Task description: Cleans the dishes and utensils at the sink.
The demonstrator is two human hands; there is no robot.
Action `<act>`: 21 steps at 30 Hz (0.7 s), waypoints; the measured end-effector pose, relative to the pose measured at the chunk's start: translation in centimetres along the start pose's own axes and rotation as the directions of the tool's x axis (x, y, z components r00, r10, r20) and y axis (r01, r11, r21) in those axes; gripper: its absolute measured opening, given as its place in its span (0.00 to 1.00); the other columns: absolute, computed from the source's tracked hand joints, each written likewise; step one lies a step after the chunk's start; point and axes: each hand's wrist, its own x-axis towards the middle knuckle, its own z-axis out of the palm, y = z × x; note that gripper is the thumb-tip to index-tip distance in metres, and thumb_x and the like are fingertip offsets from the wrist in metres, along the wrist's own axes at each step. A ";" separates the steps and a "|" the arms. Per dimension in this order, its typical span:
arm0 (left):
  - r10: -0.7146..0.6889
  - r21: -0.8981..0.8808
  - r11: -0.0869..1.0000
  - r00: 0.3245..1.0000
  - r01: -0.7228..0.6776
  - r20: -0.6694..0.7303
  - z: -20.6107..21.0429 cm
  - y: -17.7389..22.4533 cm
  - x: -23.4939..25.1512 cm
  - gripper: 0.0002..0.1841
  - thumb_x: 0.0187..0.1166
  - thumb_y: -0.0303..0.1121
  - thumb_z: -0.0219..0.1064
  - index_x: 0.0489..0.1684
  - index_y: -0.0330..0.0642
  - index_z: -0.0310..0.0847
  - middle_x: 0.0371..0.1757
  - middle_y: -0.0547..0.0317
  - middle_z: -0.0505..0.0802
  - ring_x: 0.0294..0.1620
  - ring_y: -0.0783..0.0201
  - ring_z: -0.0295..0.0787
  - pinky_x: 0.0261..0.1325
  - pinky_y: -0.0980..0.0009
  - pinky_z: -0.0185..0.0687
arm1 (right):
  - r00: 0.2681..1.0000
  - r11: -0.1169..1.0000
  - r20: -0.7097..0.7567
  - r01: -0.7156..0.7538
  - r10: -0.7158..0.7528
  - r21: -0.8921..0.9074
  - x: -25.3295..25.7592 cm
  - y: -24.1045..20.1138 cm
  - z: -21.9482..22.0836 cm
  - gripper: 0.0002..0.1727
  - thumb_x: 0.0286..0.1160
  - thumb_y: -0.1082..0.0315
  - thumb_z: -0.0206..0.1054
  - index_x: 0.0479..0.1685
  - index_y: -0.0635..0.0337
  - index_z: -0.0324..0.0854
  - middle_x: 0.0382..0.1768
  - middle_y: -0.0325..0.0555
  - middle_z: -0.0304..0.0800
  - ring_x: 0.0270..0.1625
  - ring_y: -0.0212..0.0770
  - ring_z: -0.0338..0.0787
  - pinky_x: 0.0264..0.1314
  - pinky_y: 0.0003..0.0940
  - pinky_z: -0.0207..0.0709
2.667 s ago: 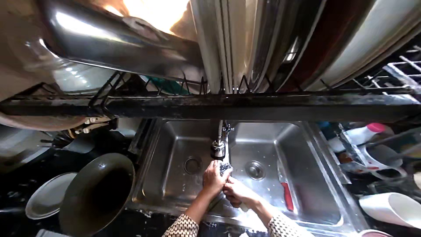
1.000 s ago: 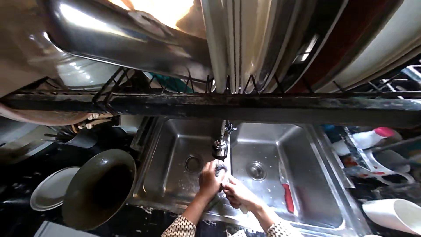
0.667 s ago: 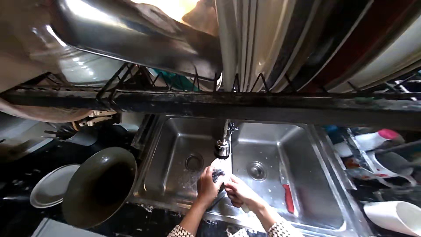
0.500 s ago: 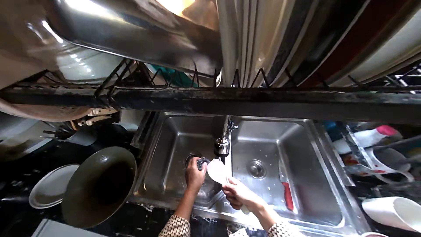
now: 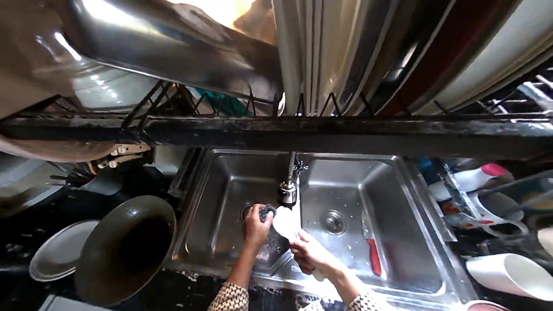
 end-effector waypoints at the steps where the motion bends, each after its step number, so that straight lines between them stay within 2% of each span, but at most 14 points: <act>1: 0.013 0.010 1.000 1.000 -0.013 0.024 -0.3 0.4 0.1 0.22 0.77 0.36 0.72 0.63 0.29 0.83 0.62 0.36 0.90 0.66 0.44 0.88 0.73 0.49 0.78 | 1.000 1.000 -0.007 0.008 -0.008 0.006 0.0 -0.2 0.0 0.04 0.92 0.70 0.45 0.55 0.52 0.62 0.14 0.32 0.61 0.08 0.27 0.60 0.08 0.23 0.60; 4: 0.047 0.113 0.991 0.968 -0.077 0.245 -0.4 1.6 -1.0 0.24 0.77 0.41 0.71 0.65 0.33 0.83 0.62 0.40 0.90 0.65 0.46 0.89 0.71 0.48 0.80 | 0.999 1.000 -0.043 0.025 -0.025 -0.002 0.1 -0.1 0.0 0.06 0.93 0.71 0.45 0.59 0.53 0.62 0.14 0.33 0.61 0.08 0.28 0.60 0.08 0.23 0.60; 5: 0.038 0.139 0.987 0.963 -0.078 0.268 -0.2 1.5 -1.1 0.24 0.77 0.42 0.70 0.65 0.34 0.83 0.61 0.40 0.91 0.64 0.46 0.89 0.70 0.48 0.81 | 0.999 1.000 -0.045 0.027 -0.028 -0.013 0.3 -0.2 0.0 0.07 0.92 0.71 0.45 0.59 0.53 0.63 0.14 0.33 0.61 0.08 0.28 0.60 0.08 0.24 0.60; 7: 0.001 0.147 0.989 0.982 -0.030 0.190 -0.1 0.6 -0.7 0.22 0.78 0.40 0.69 0.62 0.32 0.84 0.59 0.38 0.91 0.62 0.44 0.90 0.68 0.46 0.81 | 0.999 0.999 -0.038 0.021 -0.022 -0.034 0.4 -0.2 0.0 0.07 0.92 0.71 0.45 0.60 0.53 0.62 0.15 0.33 0.61 0.09 0.28 0.60 0.09 0.24 0.60; 10: -0.062 0.154 0.987 0.992 0.044 0.114 -0.7 0.3 0.2 0.22 0.80 0.39 0.67 0.65 0.31 0.82 0.61 0.35 0.90 0.66 0.42 0.87 0.72 0.46 0.77 | 0.999 0.999 -0.012 0.033 -0.034 -0.027 0.3 -0.1 -0.2 0.05 0.92 0.70 0.45 0.58 0.53 0.61 0.15 0.33 0.61 0.09 0.28 0.60 0.09 0.24 0.60; 13: 0.005 0.185 0.981 0.970 -0.052 0.244 -1.1 2.1 -0.1 0.21 0.79 0.41 0.67 0.61 0.31 0.84 0.57 0.38 0.92 0.61 0.44 0.90 0.68 0.46 0.81 | 0.999 0.998 -0.010 0.053 -0.053 -0.021 0.2 -0.3 -0.5 0.06 0.92 0.70 0.45 0.59 0.52 0.61 0.15 0.32 0.61 0.09 0.28 0.60 0.08 0.23 0.60; 15: -0.011 0.222 0.973 0.944 -0.066 0.331 -1.1 2.8 -0.1 0.22 0.80 0.42 0.67 0.61 0.33 0.84 0.56 0.40 0.93 0.60 0.45 0.91 0.66 0.46 0.81 | 0.998 0.998 -0.022 0.050 -0.050 -0.032 0.2 -0.3 -0.4 0.10 0.92 0.70 0.45 0.65 0.52 0.60 0.16 0.33 0.61 0.09 0.28 0.60 0.09 0.24 0.60; 19: -0.085 0.225 0.974 0.972 0.035 0.218 -1.1 2.0 0.7 0.21 0.81 0.41 0.65 0.64 0.33 0.83 0.59 0.39 0.91 0.64 0.45 0.89 0.70 0.46 0.78 | 0.999 0.999 -0.024 0.048 -0.049 -0.018 0.0 -0.1 -0.3 0.08 0.93 0.70 0.45 0.62 0.52 0.60 0.16 0.33 0.61 0.09 0.28 0.60 0.09 0.24 0.61; 21: -0.022 0.209 0.977 0.973 -0.028 0.231 -1.1 2.6 0.5 0.21 0.80 0.40 0.66 0.62 0.32 0.84 0.58 0.39 0.92 0.61 0.45 0.90 0.68 0.46 0.80 | 0.998 0.998 -0.015 0.058 -0.058 -0.014 0.0 -0.2 -0.3 0.08 0.92 0.70 0.45 0.62 0.51 0.61 0.16 0.33 0.61 0.09 0.28 0.60 0.08 0.24 0.60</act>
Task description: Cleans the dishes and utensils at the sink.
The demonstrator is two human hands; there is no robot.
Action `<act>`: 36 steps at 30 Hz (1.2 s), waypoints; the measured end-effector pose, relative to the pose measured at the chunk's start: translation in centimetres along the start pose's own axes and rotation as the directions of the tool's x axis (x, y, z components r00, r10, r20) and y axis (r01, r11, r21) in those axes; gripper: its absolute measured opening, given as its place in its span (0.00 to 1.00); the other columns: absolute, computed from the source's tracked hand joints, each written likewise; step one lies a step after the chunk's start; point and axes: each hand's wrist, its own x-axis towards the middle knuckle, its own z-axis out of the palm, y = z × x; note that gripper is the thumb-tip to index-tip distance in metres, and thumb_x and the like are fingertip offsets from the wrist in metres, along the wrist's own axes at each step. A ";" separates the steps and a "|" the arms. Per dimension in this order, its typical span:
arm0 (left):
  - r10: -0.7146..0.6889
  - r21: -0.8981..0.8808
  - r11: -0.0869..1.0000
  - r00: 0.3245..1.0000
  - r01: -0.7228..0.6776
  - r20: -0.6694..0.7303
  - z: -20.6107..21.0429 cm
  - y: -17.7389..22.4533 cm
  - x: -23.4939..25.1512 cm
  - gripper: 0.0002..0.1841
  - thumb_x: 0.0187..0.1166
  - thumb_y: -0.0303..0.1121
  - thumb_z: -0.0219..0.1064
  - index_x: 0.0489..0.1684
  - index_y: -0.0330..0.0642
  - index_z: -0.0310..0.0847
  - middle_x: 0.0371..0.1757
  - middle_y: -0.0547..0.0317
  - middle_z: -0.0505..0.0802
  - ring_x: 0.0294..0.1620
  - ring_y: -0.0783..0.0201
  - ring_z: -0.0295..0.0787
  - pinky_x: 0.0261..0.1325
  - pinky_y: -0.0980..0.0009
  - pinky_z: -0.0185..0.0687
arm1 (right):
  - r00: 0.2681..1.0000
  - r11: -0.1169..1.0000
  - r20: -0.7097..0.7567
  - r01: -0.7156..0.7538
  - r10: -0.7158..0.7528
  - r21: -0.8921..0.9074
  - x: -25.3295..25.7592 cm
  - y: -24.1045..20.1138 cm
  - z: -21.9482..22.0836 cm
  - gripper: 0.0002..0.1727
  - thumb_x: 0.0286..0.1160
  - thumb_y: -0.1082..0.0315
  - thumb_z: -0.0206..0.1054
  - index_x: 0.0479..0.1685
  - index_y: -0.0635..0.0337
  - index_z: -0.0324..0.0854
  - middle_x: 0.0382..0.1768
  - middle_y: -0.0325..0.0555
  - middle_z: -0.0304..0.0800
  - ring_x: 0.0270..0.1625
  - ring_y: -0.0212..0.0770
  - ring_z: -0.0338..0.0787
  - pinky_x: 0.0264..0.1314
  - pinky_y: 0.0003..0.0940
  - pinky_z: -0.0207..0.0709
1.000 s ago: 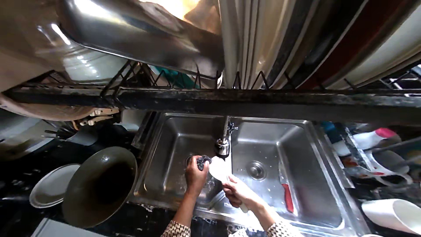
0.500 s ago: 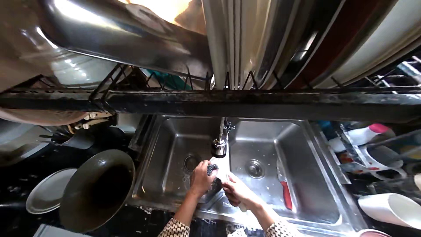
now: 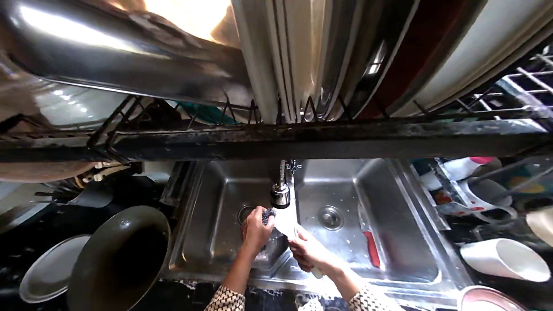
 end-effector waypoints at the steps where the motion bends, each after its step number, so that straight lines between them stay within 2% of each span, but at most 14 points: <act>1: 0.044 0.001 0.999 0.998 -0.044 0.047 -0.1 0.5 -0.3 0.20 0.80 0.40 0.66 0.61 0.33 0.84 0.57 0.39 0.92 0.60 0.45 0.91 0.67 0.46 0.81 | 1.000 1.000 0.008 -0.001 0.001 -0.003 0.0 0.0 0.0 0.07 0.92 0.70 0.45 0.61 0.51 0.61 0.16 0.33 0.61 0.09 0.28 0.60 0.08 0.23 0.60; 4: 0.077 0.031 0.996 0.977 -0.085 0.199 -0.4 2.2 -0.7 0.22 0.80 0.43 0.66 0.63 0.36 0.83 0.57 0.43 0.92 0.62 0.46 0.90 0.67 0.45 0.80 | 0.999 1.000 0.031 -0.010 0.009 0.011 0.2 0.3 -0.1 0.03 0.93 0.68 0.45 0.53 0.51 0.63 0.15 0.32 0.62 0.09 0.27 0.60 0.09 0.23 0.60; 9: 0.031 -0.075 0.997 0.998 -0.035 -0.061 -0.7 0.6 1.1 0.21 0.79 0.38 0.68 0.61 0.29 0.83 0.56 0.36 0.92 0.60 0.44 0.89 0.68 0.47 0.79 | 0.998 0.998 0.042 -0.053 0.052 0.020 -0.5 -0.1 0.1 0.03 0.93 0.69 0.44 0.55 0.52 0.61 0.16 0.32 0.61 0.09 0.27 0.60 0.09 0.23 0.60; 12: 0.156 -0.065 0.986 0.986 -0.152 0.062 -0.6 2.4 0.3 0.20 0.77 0.40 0.70 0.60 0.33 0.87 0.57 0.41 0.93 0.62 0.47 0.90 0.70 0.48 0.81 | 0.995 0.998 0.078 -0.059 0.058 0.020 -0.4 -0.1 0.0 0.03 0.93 0.69 0.45 0.53 0.51 0.62 0.15 0.32 0.61 0.09 0.27 0.59 0.08 0.23 0.59; 14: 0.215 -0.003 0.976 0.963 -0.217 0.162 0.0 3.3 -0.1 0.23 0.79 0.45 0.67 0.65 0.38 0.85 0.61 0.44 0.92 0.65 0.49 0.88 0.73 0.50 0.78 | 0.995 0.998 0.082 -0.057 0.057 0.001 0.0 0.3 0.1 0.05 0.92 0.69 0.44 0.46 0.52 0.64 0.13 0.32 0.62 0.08 0.27 0.59 0.08 0.22 0.59; 17: 0.158 0.065 0.985 0.987 -0.157 -0.013 0.6 2.4 1.3 0.24 0.78 0.43 0.69 0.60 0.29 0.86 0.59 0.36 0.92 0.62 0.43 0.90 0.68 0.46 0.81 | 0.995 0.996 0.046 -0.082 0.084 -0.032 -0.2 0.2 0.3 0.04 0.93 0.69 0.45 0.54 0.52 0.63 0.15 0.32 0.61 0.09 0.27 0.59 0.09 0.23 0.59; 19: 0.035 -0.053 0.998 0.998 -0.038 -0.058 0.0 1.1 2.5 0.24 0.78 0.36 0.69 0.68 0.29 0.81 0.65 0.34 0.88 0.68 0.42 0.86 0.75 0.47 0.76 | 0.997 0.993 -0.004 -0.082 0.082 -0.084 -0.4 0.2 0.4 0.10 0.94 0.68 0.46 0.66 0.51 0.61 0.18 0.33 0.63 0.11 0.29 0.61 0.11 0.25 0.61; 21: -0.037 -0.211 0.977 0.996 0.019 -0.081 -0.5 -0.4 3.2 0.23 0.80 0.35 0.70 0.68 0.28 0.79 0.63 0.33 0.89 0.68 0.43 0.86 0.76 0.48 0.75 | 0.999 0.988 -0.036 -0.026 0.021 -0.149 -0.2 0.3 0.1 0.16 0.95 0.62 0.46 0.75 0.51 0.61 0.19 0.33 0.64 0.12 0.29 0.63 0.13 0.26 0.63; 24: -0.128 -0.388 0.920 0.978 0.056 -0.163 -1.0 -1.9 3.0 0.22 0.82 0.36 0.69 0.66 0.28 0.80 0.59 0.35 0.90 0.63 0.48 0.88 0.72 0.51 0.79 | 0.983 0.942 -0.142 0.062 -0.115 -0.330 0.5 0.5 0.0 0.23 0.96 0.50 0.40 0.67 0.54 0.73 0.18 0.33 0.68 0.15 0.29 0.66 0.18 0.26 0.65; 26: -0.158 -0.503 0.864 0.958 0.018 -0.237 -1.8 -1.4 2.0 0.20 0.83 0.33 0.68 0.64 0.24 0.78 0.57 0.35 0.90 0.60 0.53 0.89 0.69 0.57 0.81 | 0.951 0.864 -0.182 0.133 -0.249 -0.486 1.2 0.9 0.0 0.27 0.97 0.52 0.40 0.72 0.58 0.80 0.22 0.37 0.76 0.20 0.32 0.72 0.27 0.31 0.71; 29: -0.104 -0.510 0.857 0.942 -0.078 -0.319 -2.6 -0.6 0.1 0.20 0.81 0.33 0.66 0.64 0.25 0.79 0.54 0.39 0.91 0.55 0.59 0.89 0.64 0.60 0.83 | 0.950 0.879 -0.182 0.148 -0.254 -0.454 2.5 1.6 -0.4 0.23 0.91 0.55 0.57 0.71 0.62 0.78 0.27 0.43 0.85 0.24 0.34 0.82 0.32 0.34 0.80; 31: 0.006 -0.388 0.907 0.929 -0.161 -0.371 -1.9 -0.2 -1.1 0.21 0.76 0.35 0.69 0.61 0.27 0.82 0.52 0.41 0.93 0.53 0.57 0.92 0.62 0.57 0.86 | 0.960 0.913 -0.173 0.140 -0.219 -0.383 3.0 1.9 -0.3 0.23 0.85 0.61 0.65 0.71 0.66 0.72 0.32 0.46 0.89 0.28 0.36 0.88 0.36 0.35 0.85; 33: 0.160 -0.235 0.938 0.918 -0.256 -0.363 -0.1 0.2 -2.2 0.20 0.72 0.36 0.75 0.56 0.30 0.87 0.55 0.41 0.93 0.56 0.51 0.92 0.63 0.52 0.87 | 0.968 0.924 -0.148 0.138 -0.201 -0.356 2.9 1.8 0.2 0.20 0.88 0.64 0.62 0.71 0.66 0.69 0.35 0.47 0.89 0.30 0.37 0.90 0.35 0.35 0.87; 36: 0.283 -0.081 0.943 0.907 -0.322 -0.312 3.3 0.6 -2.7 0.19 0.71 0.39 0.74 0.55 0.36 0.90 0.57 0.41 0.92 0.60 0.46 0.91 0.64 0.49 0.86 | 0.969 0.899 -0.124 0.146 -0.214 -0.412 2.6 2.1 0.7 0.17 0.87 0.68 0.56 0.68 0.68 0.71 0.34 0.48 0.86 0.26 0.37 0.86 0.32 0.35 0.85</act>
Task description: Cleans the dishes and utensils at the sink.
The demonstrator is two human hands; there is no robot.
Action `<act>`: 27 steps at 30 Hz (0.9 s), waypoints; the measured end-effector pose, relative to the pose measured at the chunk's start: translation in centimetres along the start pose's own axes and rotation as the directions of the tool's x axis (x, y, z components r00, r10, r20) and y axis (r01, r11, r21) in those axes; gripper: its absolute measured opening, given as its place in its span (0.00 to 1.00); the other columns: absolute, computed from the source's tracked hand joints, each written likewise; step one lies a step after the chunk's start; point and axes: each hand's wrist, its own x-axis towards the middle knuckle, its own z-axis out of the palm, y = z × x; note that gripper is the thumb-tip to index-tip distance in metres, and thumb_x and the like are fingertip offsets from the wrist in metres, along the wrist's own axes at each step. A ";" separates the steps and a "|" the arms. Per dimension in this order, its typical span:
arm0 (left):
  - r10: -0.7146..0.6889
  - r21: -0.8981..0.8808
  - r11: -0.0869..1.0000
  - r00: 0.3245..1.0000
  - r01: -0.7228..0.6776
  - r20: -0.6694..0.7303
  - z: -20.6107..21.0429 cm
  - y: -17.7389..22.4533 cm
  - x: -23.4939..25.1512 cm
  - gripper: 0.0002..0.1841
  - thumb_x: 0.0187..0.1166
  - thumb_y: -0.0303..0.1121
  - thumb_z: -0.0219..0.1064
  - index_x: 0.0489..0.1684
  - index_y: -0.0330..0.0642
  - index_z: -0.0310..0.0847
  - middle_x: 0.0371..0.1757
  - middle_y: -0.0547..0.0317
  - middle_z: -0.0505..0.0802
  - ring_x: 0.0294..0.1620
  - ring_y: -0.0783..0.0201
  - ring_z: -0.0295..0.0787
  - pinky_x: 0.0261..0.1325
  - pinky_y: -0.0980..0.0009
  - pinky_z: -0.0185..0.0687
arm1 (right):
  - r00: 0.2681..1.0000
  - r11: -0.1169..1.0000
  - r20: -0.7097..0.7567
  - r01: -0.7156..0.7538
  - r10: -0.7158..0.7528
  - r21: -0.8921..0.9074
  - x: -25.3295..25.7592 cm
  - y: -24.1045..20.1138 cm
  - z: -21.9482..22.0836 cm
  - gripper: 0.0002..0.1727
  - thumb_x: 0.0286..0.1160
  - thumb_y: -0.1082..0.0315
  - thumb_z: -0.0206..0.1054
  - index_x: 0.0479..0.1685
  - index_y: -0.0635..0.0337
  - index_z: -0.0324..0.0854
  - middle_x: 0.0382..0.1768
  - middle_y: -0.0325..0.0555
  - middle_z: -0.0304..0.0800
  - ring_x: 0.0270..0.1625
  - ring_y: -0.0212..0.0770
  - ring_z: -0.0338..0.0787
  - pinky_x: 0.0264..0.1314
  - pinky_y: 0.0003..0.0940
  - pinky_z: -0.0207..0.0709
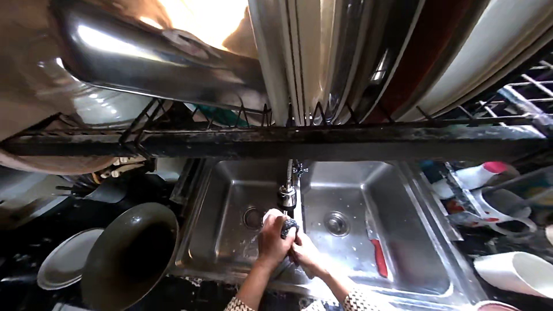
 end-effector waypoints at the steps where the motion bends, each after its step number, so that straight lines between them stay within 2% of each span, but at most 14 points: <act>1: 0.012 0.022 1.000 0.999 -0.011 -0.046 0.6 -0.3 0.3 0.18 0.70 0.37 0.74 0.53 0.35 0.91 0.55 0.40 0.92 0.56 0.45 0.92 0.60 0.49 0.88 | 1.000 1.000 0.014 0.005 -0.005 -0.015 -0.2 0.1 -0.1 0.18 0.89 0.66 0.55 0.69 0.68 0.71 0.34 0.48 0.84 0.26 0.36 0.84 0.32 0.34 0.83; 3: -0.041 0.047 0.998 0.988 0.048 -0.146 0.9 -1.5 1.8 0.17 0.71 0.34 0.74 0.52 0.31 0.91 0.50 0.35 0.92 0.48 0.41 0.93 0.53 0.46 0.89 | 0.999 1.000 0.017 0.028 -0.028 -0.001 -0.7 0.4 -0.2 0.20 0.90 0.63 0.55 0.75 0.63 0.70 0.35 0.44 0.85 0.24 0.32 0.81 0.29 0.30 0.79; 6: -0.266 0.009 0.962 0.949 0.272 -0.172 0.2 -3.6 4.0 0.18 0.79 0.34 0.69 0.61 0.31 0.87 0.59 0.33 0.90 0.60 0.39 0.89 0.67 0.44 0.81 | 0.999 0.999 0.008 0.046 -0.046 0.009 -1.4 0.1 -0.6 0.22 0.90 0.63 0.56 0.77 0.61 0.69 0.37 0.44 0.86 0.25 0.31 0.80 0.29 0.29 0.78; 7: -0.303 -0.006 0.952 0.938 0.307 -0.169 0.0 -3.8 4.3 0.19 0.80 0.35 0.69 0.62 0.32 0.86 0.60 0.33 0.90 0.63 0.39 0.88 0.69 0.44 0.80 | 0.998 0.998 0.005 0.055 -0.055 0.007 -1.6 -0.1 -0.8 0.22 0.90 0.63 0.56 0.77 0.61 0.69 0.37 0.45 0.86 0.25 0.32 0.80 0.29 0.30 0.78; 10: -0.204 0.027 0.978 0.971 0.209 -0.123 -0.3 -0.4 4.0 0.20 0.73 0.33 0.71 0.60 0.29 0.87 0.58 0.32 0.90 0.59 0.38 0.90 0.64 0.43 0.83 | 0.997 0.998 -0.037 0.065 -0.064 0.014 -1.0 -0.2 -1.1 0.22 0.89 0.63 0.56 0.78 0.61 0.69 0.36 0.45 0.86 0.24 0.33 0.81 0.29 0.31 0.79; 12: -0.151 0.073 0.985 0.987 0.155 -0.058 0.7 1.5 2.6 0.21 0.73 0.39 0.74 0.57 0.31 0.88 0.56 0.35 0.91 0.58 0.41 0.90 0.63 0.45 0.85 | 0.997 0.999 -0.062 0.046 -0.044 0.028 -0.6 0.0 -1.0 0.22 0.90 0.64 0.56 0.78 0.61 0.68 0.34 0.44 0.86 0.23 0.32 0.81 0.27 0.30 0.78; 15: -0.064 0.102 0.992 0.991 0.076 -0.117 2.4 0.8 2.2 0.19 0.71 0.39 0.75 0.52 0.33 0.91 0.52 0.37 0.92 0.53 0.43 0.92 0.57 0.48 0.88 | 0.997 0.999 -0.067 0.032 -0.032 -0.005 -0.5 0.2 -1.2 0.23 0.90 0.63 0.56 0.79 0.61 0.68 0.33 0.45 0.85 0.23 0.33 0.80 0.28 0.32 0.79; 17: -0.146 0.078 0.984 0.976 0.160 -0.161 2.3 -1.1 3.1 0.19 0.71 0.33 0.75 0.55 0.27 0.89 0.53 0.31 0.92 0.52 0.39 0.93 0.59 0.46 0.88 | 0.999 0.999 -0.032 0.008 -0.009 -0.049 -1.0 0.4 -1.4 0.23 0.90 0.63 0.56 0.79 0.61 0.68 0.36 0.46 0.86 0.26 0.34 0.82 0.30 0.32 0.79; 19: -0.323 0.000 0.946 0.944 0.324 -0.063 1.3 -3.1 4.0 0.20 0.79 0.31 0.69 0.65 0.27 0.83 0.63 0.29 0.88 0.66 0.37 0.86 0.73 0.46 0.78 | 1.000 0.994 -0.005 0.000 -0.001 -0.107 -1.5 0.4 -1.4 0.23 0.90 0.63 0.55 0.80 0.62 0.68 0.40 0.49 0.88 0.29 0.37 0.84 0.34 0.34 0.81; 20: -0.350 -0.016 0.937 0.936 0.350 -0.032 1.0 -4.1 4.5 0.20 0.81 0.32 0.68 0.67 0.26 0.82 0.65 0.28 0.87 0.69 0.36 0.84 0.76 0.46 0.75 | 1.000 0.992 0.003 0.006 -0.005 -0.127 -1.5 0.2 -1.4 0.23 0.90 0.63 0.55 0.79 0.62 0.69 0.41 0.49 0.88 0.30 0.36 0.84 0.35 0.34 0.81; 23: -0.439 0.050 0.899 0.891 0.436 0.118 0.7 -6.0 4.7 0.23 0.87 0.37 0.62 0.72 0.28 0.77 0.70 0.29 0.84 0.75 0.38 0.80 0.81 0.48 0.70 | 0.999 0.991 0.028 -0.016 0.020 -0.132 -1.0 0.0 -1.2 0.22 0.90 0.64 0.55 0.79 0.62 0.69 0.41 0.49 0.87 0.31 0.36 0.83 0.36 0.34 0.80; 25: -0.535 0.181 0.844 0.815 0.505 0.224 0.8 -7.2 4.3 0.25 0.90 0.44 0.58 0.76 0.33 0.76 0.74 0.33 0.83 0.78 0.40 0.78 0.83 0.47 0.68 | 0.999 0.994 0.034 -0.033 0.037 -0.101 -0.5 0.6 -0.8 0.22 0.91 0.64 0.55 0.79 0.62 0.69 0.41 0.50 0.87 0.30 0.37 0.83 0.36 0.35 0.79; 27: -0.598 0.302 0.799 0.737 0.519 0.315 0.9 -8.1 3.7 0.26 0.92 0.49 0.52 0.77 0.41 0.77 0.75 0.39 0.84 0.80 0.41 0.75 0.83 0.40 0.63 | 0.999 0.997 0.032 -0.017 0.019 -0.070 -0.2 1.1 -0.6 0.22 0.91 0.64 0.55 0.78 0.62 0.70 0.39 0.49 0.87 0.28 0.35 0.82 0.34 0.33 0.79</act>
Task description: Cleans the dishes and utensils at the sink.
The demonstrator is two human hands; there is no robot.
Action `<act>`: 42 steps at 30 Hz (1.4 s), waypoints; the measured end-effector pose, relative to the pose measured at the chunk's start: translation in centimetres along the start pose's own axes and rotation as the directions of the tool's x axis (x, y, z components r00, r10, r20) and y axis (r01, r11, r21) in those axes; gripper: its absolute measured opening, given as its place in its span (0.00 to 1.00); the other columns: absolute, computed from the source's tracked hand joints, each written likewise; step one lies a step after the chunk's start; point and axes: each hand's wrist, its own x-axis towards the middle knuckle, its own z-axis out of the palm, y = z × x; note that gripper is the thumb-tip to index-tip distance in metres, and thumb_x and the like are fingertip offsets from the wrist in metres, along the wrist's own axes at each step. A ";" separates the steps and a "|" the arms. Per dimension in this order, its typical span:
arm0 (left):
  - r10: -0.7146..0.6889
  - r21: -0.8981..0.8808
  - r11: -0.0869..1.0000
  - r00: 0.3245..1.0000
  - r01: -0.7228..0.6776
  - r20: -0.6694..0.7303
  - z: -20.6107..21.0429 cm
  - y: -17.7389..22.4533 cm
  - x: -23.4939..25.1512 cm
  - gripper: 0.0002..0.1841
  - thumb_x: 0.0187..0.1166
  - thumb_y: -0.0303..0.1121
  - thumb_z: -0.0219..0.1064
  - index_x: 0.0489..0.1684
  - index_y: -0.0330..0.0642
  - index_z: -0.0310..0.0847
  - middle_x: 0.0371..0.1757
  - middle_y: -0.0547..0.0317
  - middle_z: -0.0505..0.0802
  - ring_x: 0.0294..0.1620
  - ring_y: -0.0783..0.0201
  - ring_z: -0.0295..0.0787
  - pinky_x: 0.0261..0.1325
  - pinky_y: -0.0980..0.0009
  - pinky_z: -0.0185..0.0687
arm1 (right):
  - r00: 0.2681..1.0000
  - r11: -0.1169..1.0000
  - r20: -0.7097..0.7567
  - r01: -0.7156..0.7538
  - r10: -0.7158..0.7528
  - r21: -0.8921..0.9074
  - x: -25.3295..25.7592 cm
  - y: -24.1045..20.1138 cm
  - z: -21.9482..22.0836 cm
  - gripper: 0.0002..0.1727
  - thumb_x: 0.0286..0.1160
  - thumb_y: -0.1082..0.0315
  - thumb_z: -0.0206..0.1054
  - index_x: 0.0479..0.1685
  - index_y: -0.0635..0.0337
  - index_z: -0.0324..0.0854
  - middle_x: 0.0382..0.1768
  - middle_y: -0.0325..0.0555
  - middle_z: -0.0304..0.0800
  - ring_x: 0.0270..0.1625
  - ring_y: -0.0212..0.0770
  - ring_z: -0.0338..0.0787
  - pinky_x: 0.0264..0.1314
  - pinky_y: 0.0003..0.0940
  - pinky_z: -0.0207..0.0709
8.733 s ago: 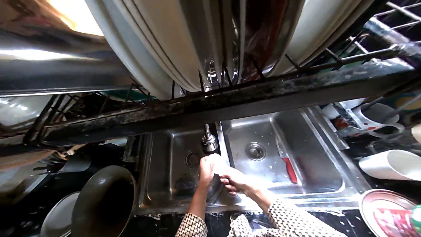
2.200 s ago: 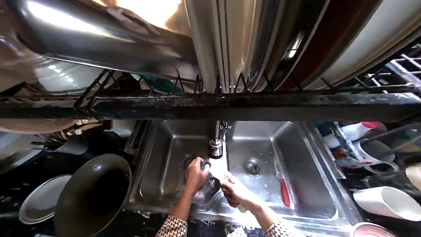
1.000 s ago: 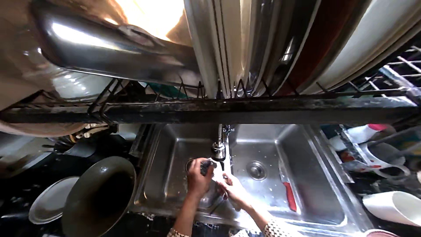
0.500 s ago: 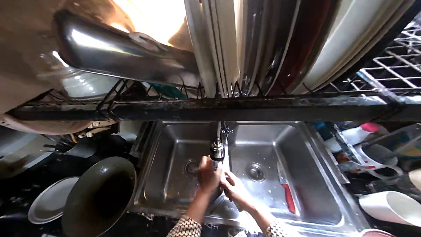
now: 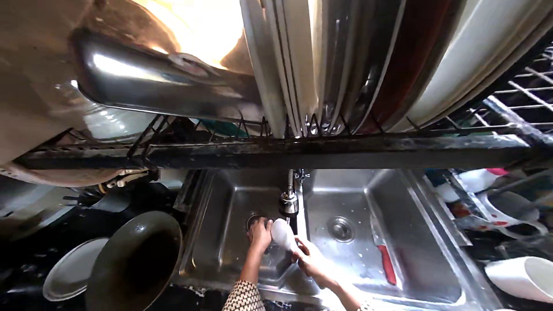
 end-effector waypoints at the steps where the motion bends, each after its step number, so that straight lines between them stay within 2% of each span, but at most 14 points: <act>1: -0.007 0.012 1.000 0.999 0.006 0.042 0.2 -0.2 -0.2 0.25 0.93 0.49 0.49 0.75 0.43 0.80 0.74 0.41 0.85 0.80 0.41 0.75 0.83 0.37 0.60 | 1.000 1.000 0.001 0.005 -0.005 0.011 0.0 0.1 -0.1 0.22 0.91 0.64 0.54 0.78 0.61 0.69 0.38 0.48 0.87 0.27 0.34 0.81 0.33 0.32 0.78; 3: 0.042 -0.073 0.997 0.998 -0.038 0.049 0.3 -0.1 -0.9 0.25 0.95 0.45 0.46 0.70 0.38 0.83 0.69 0.38 0.88 0.76 0.41 0.79 0.81 0.38 0.63 | 1.000 1.000 -0.005 0.000 0.000 0.024 -0.1 0.0 -0.6 0.22 0.91 0.64 0.54 0.79 0.61 0.69 0.38 0.47 0.87 0.27 0.33 0.81 0.32 0.31 0.78; 6: 0.169 -0.363 0.909 0.977 -0.204 -0.128 0.2 1.6 -1.9 0.21 0.94 0.35 0.50 0.66 0.26 0.81 0.60 0.33 0.91 0.64 0.44 0.89 0.75 0.49 0.78 | 0.999 0.999 -0.029 -0.014 0.015 0.030 -0.2 0.1 -1.0 0.22 0.91 0.65 0.54 0.80 0.62 0.68 0.36 0.46 0.87 0.25 0.32 0.80 0.30 0.30 0.77; 10: 0.331 -0.482 0.782 0.919 -0.394 -0.215 0.4 4.0 -2.7 0.13 0.82 0.26 0.62 0.55 0.24 0.83 0.49 0.39 0.92 0.53 0.55 0.90 0.64 0.58 0.83 | 0.999 0.997 -0.043 -0.012 0.015 0.078 -0.6 -0.1 -1.0 0.23 0.91 0.65 0.54 0.80 0.62 0.66 0.34 0.44 0.85 0.24 0.31 0.79 0.28 0.29 0.76; 13: 0.283 -0.618 0.702 0.935 -0.355 -0.215 0.2 4.3 -2.5 0.08 0.83 0.21 0.59 0.44 0.23 0.83 0.38 0.50 0.89 0.40 0.70 0.84 0.52 0.72 0.81 | 0.999 0.998 -0.036 0.024 -0.022 0.064 -1.1 0.2 -1.6 0.24 0.90 0.63 0.55 0.79 0.64 0.67 0.34 0.44 0.86 0.23 0.30 0.79 0.27 0.28 0.76; 16: 0.265 -0.689 0.667 0.955 -0.282 -0.134 -0.4 4.4 -2.9 0.07 0.83 0.20 0.58 0.39 0.26 0.82 0.32 0.59 0.86 0.34 0.76 0.81 0.45 0.77 0.80 | 0.999 0.999 -0.027 0.044 -0.044 0.006 -1.5 0.6 -2.3 0.25 0.90 0.61 0.56 0.80 0.64 0.68 0.36 0.46 0.88 0.27 0.32 0.82 0.32 0.30 0.78; 23: 0.322 -0.584 0.746 0.941 -0.320 -0.104 -1.3 4.3 -3.3 0.07 0.78 0.24 0.65 0.45 0.27 0.83 0.39 0.52 0.90 0.37 0.70 0.85 0.47 0.70 0.84 | 0.997 0.981 0.004 0.079 -0.079 -0.179 -1.7 0.3 -2.8 0.24 0.91 0.63 0.54 0.80 0.66 0.68 0.40 0.53 0.90 0.33 0.40 0.87 0.42 0.38 0.82; 27: 0.142 -0.650 0.733 0.980 -0.200 -0.141 -0.8 4.1 -3.0 0.08 0.82 0.23 0.61 0.45 0.24 0.83 0.35 0.51 0.88 0.32 0.68 0.83 0.39 0.69 0.82 | 0.997 0.990 -0.009 0.075 -0.077 -0.122 -1.6 -0.3 -2.5 0.24 0.91 0.62 0.55 0.80 0.64 0.70 0.43 0.54 0.90 0.35 0.41 0.88 0.43 0.38 0.83; 31: -0.029 -0.838 0.543 0.996 -0.051 -0.080 1.4 5.5 -5.1 0.21 0.96 0.36 0.44 0.73 0.26 0.68 0.49 0.40 0.89 0.41 0.58 0.90 0.43 0.61 0.88 | 0.986 0.961 -0.083 0.122 -0.146 -0.248 -1.2 -2.0 -1.7 0.23 0.91 0.64 0.54 0.79 0.63 0.74 0.63 0.62 0.88 0.64 0.54 0.89 0.73 0.52 0.77; 33: 0.016 -0.857 0.512 0.998 -0.058 -0.058 2.7 6.3 -6.7 0.27 0.96 0.43 0.38 0.82 0.30 0.61 0.56 0.41 0.88 0.49 0.60 0.88 0.52 0.62 0.85 | 0.986 0.932 -0.084 0.106 -0.144 -0.347 -0.6 -2.6 -0.9 0.24 0.90 0.63 0.53 0.81 0.58 0.73 0.73 0.62 0.79 0.73 0.58 0.82 0.76 0.57 0.74; 34: 0.034 -0.864 0.499 0.998 -0.067 -0.057 3.2 6.5 -7.3 0.27 0.97 0.43 0.37 0.82 0.30 0.60 0.57 0.44 0.86 0.51 0.63 0.85 0.57 0.64 0.83 | 0.986 0.924 -0.086 0.103 -0.144 -0.368 -0.4 -2.8 -0.5 0.25 0.89 0.63 0.54 0.82 0.57 0.72 0.75 0.62 0.77 0.74 0.59 0.81 0.76 0.57 0.75; 37: -0.013 -0.846 0.529 0.996 -0.069 -0.089 3.2 7.1 -7.5 0.29 0.97 0.47 0.34 0.66 0.30 0.73 0.42 0.56 0.87 0.40 0.74 0.85 0.47 0.73 0.84 | 0.992 0.907 -0.050 0.083 -0.113 -0.412 -0.2 -3.5 0.1 0.27 0.87 0.64 0.57 0.84 0.59 0.69 0.79 0.66 0.71 0.73 0.63 0.81 0.73 0.60 0.76; 40: 0.057 -0.793 0.607 0.998 -0.045 -0.013 2.1 6.8 -7.3 0.30 0.96 0.46 0.35 0.76 0.25 0.66 0.57 0.44 0.86 0.52 0.66 0.84 0.59 0.65 0.82 | 0.993 0.893 0.019 0.111 -0.114 -0.436 -0.2 -3.6 -0.3 0.28 0.90 0.61 0.54 0.86 0.60 0.67 0.79 0.70 0.68 0.73 0.67 0.80 0.71 0.63 0.76; 42: 0.091 -0.775 0.628 0.996 -0.068 -0.014 2.1 6.8 -6.5 0.22 0.95 0.35 0.41 0.66 0.23 0.71 0.50 0.45 0.92 0.46 0.67 0.90 0.53 0.68 0.86 | 0.980 0.902 0.100 0.197 -0.171 -0.385 0.0 -3.4 -1.8 0.26 0.92 0.62 0.53 0.82 0.67 0.69 0.74 0.72 0.74 0.74 0.67 0.80 0.76 0.62 0.71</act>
